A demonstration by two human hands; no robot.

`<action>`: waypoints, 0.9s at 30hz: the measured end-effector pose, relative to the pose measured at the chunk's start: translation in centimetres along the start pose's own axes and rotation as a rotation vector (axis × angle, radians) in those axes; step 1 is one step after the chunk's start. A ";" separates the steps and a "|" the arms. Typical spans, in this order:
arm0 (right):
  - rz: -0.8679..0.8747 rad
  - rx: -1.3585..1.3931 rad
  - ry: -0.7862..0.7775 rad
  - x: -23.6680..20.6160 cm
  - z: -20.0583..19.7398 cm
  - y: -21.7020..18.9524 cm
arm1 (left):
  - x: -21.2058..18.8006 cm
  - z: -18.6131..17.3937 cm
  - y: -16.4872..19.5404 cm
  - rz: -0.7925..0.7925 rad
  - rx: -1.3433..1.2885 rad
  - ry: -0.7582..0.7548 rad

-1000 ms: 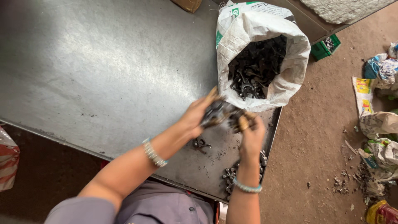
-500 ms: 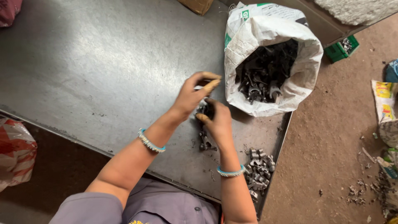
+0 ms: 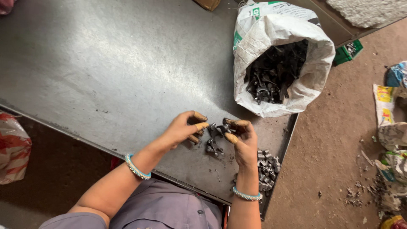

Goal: The person sorts dark metal castings on a steel table, picking pieces one at a time, turning them over in their hands, and placing them into a white sack on the table. Near the end they pull over a green and white sack and open it on the table.

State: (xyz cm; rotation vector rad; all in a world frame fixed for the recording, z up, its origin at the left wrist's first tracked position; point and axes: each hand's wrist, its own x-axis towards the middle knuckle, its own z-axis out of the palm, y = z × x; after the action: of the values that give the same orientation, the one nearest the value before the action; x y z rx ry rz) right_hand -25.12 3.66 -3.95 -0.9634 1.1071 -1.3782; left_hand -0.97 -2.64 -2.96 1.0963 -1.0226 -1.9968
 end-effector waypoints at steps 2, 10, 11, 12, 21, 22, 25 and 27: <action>0.006 0.262 0.026 -1.3 -1.6 0.5 | 0.1 1.2 -1.0 0.078 0.036 0.027; 0.168 0.441 0.093 -2.1 -1.2 -0.6 | 0.3 3.8 -1.9 -0.058 -0.270 -0.080; 0.175 0.402 0.063 -1.8 -0.5 -1.1 | 0.2 3.7 -1.8 -0.110 -0.332 -0.110; 0.145 0.289 0.031 -1.5 0.3 -1.4 | 0.1 3.6 -1.8 -0.165 -0.395 -0.139; -0.139 -1.122 0.078 0.8 8.0 -2.1 | -0.6 -1.2 -0.2 -0.154 -0.516 -0.009; -0.181 -1.203 0.092 0.8 8.4 -1.8 | -0.8 -1.7 0.0 -0.145 -0.522 0.006; -0.128 -1.084 0.132 0.8 7.8 -1.1 | -1.1 -2.4 0.5 -0.126 -0.438 0.099; -0.046 -0.833 0.140 0.9 6.4 -1.2 | -1.2 -2.2 0.6 -0.108 -0.390 0.097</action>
State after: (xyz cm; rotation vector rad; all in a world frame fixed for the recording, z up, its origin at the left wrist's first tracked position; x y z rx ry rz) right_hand -19.32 2.07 -1.26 -1.4910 1.8364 -1.0160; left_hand 1.62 -2.67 -2.79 1.0361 -0.5029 -2.0904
